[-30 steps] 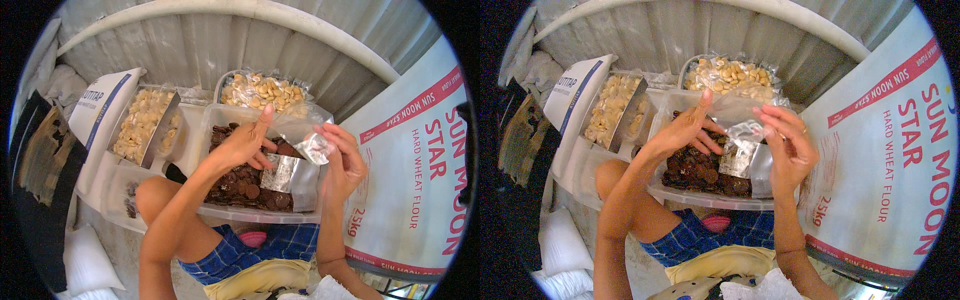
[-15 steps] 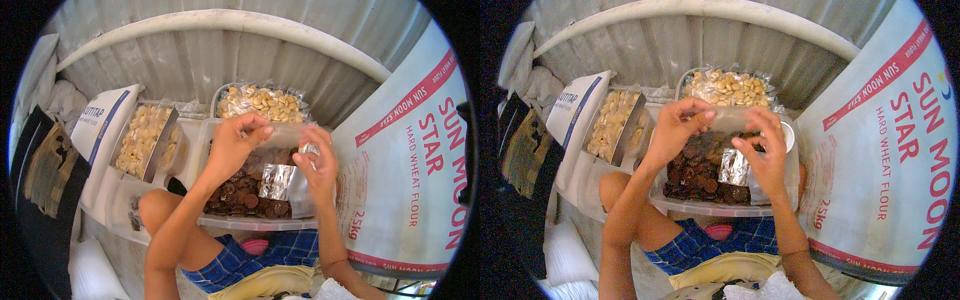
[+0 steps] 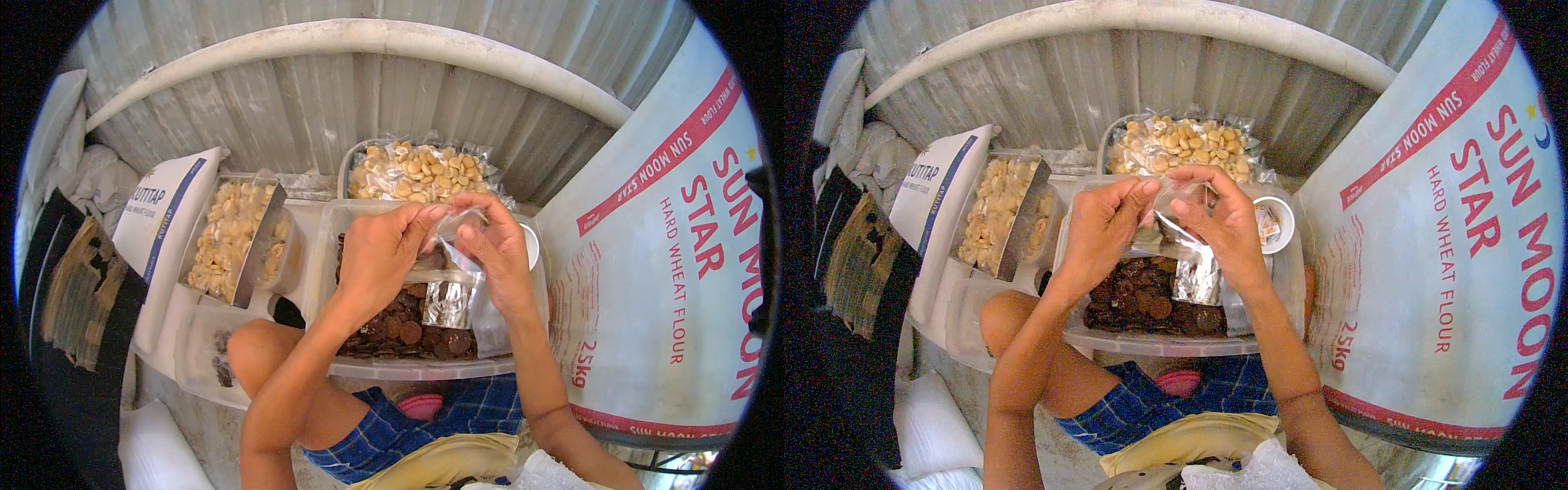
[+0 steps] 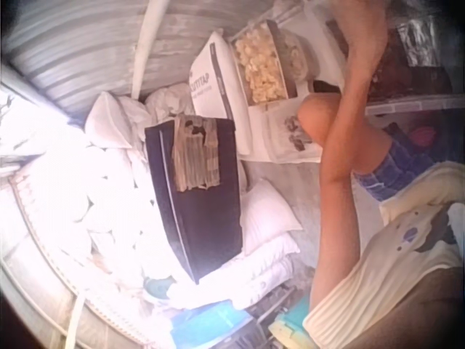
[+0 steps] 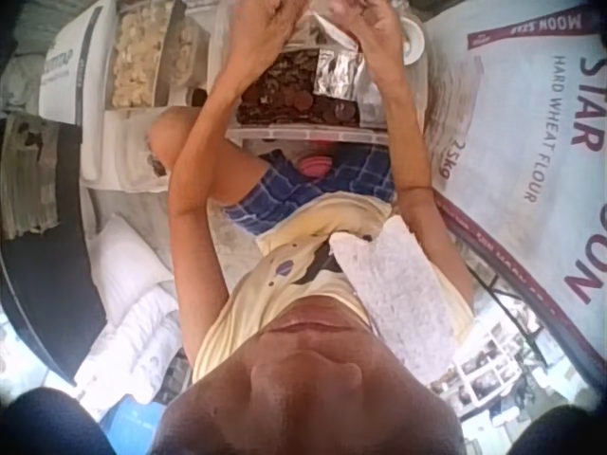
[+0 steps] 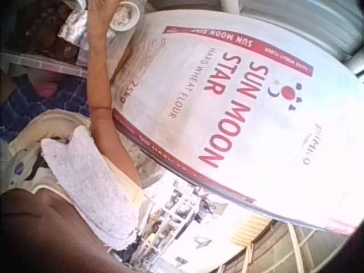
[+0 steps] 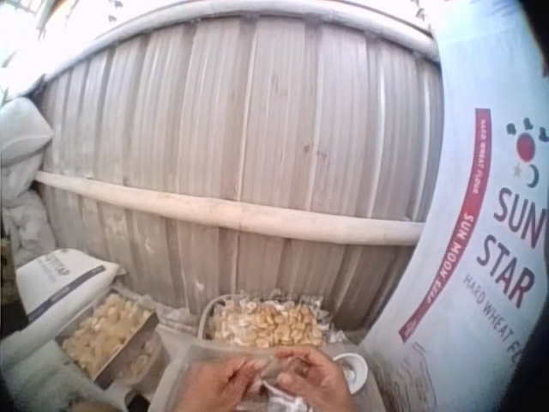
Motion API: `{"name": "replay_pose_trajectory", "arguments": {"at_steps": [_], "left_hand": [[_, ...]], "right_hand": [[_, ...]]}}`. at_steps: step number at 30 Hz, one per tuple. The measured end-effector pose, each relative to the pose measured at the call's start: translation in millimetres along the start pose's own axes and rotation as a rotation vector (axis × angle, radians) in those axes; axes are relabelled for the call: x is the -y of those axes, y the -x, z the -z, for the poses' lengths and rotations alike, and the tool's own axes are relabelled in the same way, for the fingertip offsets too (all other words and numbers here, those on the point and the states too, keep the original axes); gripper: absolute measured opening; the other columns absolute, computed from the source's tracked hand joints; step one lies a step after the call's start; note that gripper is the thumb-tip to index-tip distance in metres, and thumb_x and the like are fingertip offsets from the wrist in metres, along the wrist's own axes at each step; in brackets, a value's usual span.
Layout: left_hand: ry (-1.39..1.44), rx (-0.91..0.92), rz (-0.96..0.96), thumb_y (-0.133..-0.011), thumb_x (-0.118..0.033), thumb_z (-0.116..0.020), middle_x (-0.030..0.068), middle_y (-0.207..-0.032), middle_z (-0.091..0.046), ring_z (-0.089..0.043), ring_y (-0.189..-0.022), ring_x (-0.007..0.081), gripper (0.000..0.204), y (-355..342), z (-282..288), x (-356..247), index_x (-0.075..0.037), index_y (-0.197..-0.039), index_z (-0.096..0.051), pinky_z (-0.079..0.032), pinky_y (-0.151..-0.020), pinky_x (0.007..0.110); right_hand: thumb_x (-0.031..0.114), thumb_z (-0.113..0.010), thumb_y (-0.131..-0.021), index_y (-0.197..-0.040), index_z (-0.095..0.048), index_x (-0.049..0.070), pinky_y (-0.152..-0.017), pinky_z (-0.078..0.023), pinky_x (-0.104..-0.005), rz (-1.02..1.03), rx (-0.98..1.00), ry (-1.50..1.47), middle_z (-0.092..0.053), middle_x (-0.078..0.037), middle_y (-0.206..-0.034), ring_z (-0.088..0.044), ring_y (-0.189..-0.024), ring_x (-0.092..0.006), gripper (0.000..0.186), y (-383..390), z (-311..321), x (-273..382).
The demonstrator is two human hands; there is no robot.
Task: The person sits cross-legged and repeatedly picks dark dried fruit pieces from a large plastic bin, places them into small clear plastic bags, and sets the filled bags aside. The person handles the fruit by hand without using tools.
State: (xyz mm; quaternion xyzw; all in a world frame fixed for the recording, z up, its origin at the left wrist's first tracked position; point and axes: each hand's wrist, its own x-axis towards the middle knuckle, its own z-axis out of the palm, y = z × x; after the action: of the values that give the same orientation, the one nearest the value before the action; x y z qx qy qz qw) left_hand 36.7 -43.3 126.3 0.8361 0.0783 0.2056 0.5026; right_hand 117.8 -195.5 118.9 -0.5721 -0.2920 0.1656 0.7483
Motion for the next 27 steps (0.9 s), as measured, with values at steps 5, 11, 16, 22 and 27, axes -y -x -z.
{"name": "replay_pose_trajectory", "arguments": {"at_steps": [5,11,16,22,27], "left_hand": [[-0.175,0.054,-0.062,-0.103,-0.039,-0.049,0.0024,-0.046,-0.045,-0.047,-0.045,0.0160,0.049,1,0,2,-0.003,-0.074,-0.066,-0.038,-0.047,0.036],[-0.220,-0.323,-0.332,-0.099,-0.040,-0.053,0.0101,-0.091,-0.066,-0.062,-0.081,0.0286,0.040,-6,2,2,-0.011,-0.085,-0.075,-0.048,-0.069,0.041],[-0.058,-0.213,-0.400,-0.103,-0.041,-0.047,0.0079,-0.098,-0.060,-0.056,-0.091,0.0212,0.050,-16,28,8,-0.006,-0.073,-0.070,-0.044,-0.084,0.034],[-0.402,-0.045,-0.036,-0.099,-0.045,-0.051,0.0198,-0.069,-0.062,-0.059,-0.060,0.0382,0.059,-16,75,9,-0.001,-0.063,-0.067,-0.047,-0.065,0.045],[-0.664,-0.223,0.048,-0.092,-0.033,-0.063,0.0231,-0.078,-0.066,-0.064,-0.077,0.0405,0.037,-22,93,27,0.000,-0.077,-0.071,-0.049,-0.072,0.048]], "right_hand": [[0.014,-0.067,-0.092,-0.098,-0.058,0.008,-0.045,-0.035,-0.0193,-0.149,0.211,-0.391,-0.057,0.000,-0.073,-0.046,-0.054,-0.0032,0.012,-3,7,-2],[0.017,-0.065,-0.094,-0.101,-0.055,0.010,-0.040,-0.029,-0.0185,-0.294,0.491,-0.620,-0.054,0.000,-0.069,-0.039,-0.048,-0.0019,0.015,-11,10,-5],[0.017,-0.067,-0.093,-0.096,-0.057,0.009,-0.045,-0.029,-0.0181,-0.246,0.344,-0.302,-0.052,0.005,-0.069,-0.041,-0.053,-0.0019,0.012,-24,4,-8],[0.017,-0.064,-0.094,-0.104,-0.061,0.007,-0.060,-0.045,-0.0229,-0.224,0.196,-0.065,-0.061,0.000,-0.094,-0.055,-0.078,-0.0068,0.015,-45,-9,-19],[0.016,-0.067,-0.088,-0.110,-0.058,0.003,-0.076,-0.052,-0.0410,0.216,0.394,0.904,-0.060,-0.013,-0.105,-0.060,-0.093,-0.0294,0.027,-43,0,-128]]}}
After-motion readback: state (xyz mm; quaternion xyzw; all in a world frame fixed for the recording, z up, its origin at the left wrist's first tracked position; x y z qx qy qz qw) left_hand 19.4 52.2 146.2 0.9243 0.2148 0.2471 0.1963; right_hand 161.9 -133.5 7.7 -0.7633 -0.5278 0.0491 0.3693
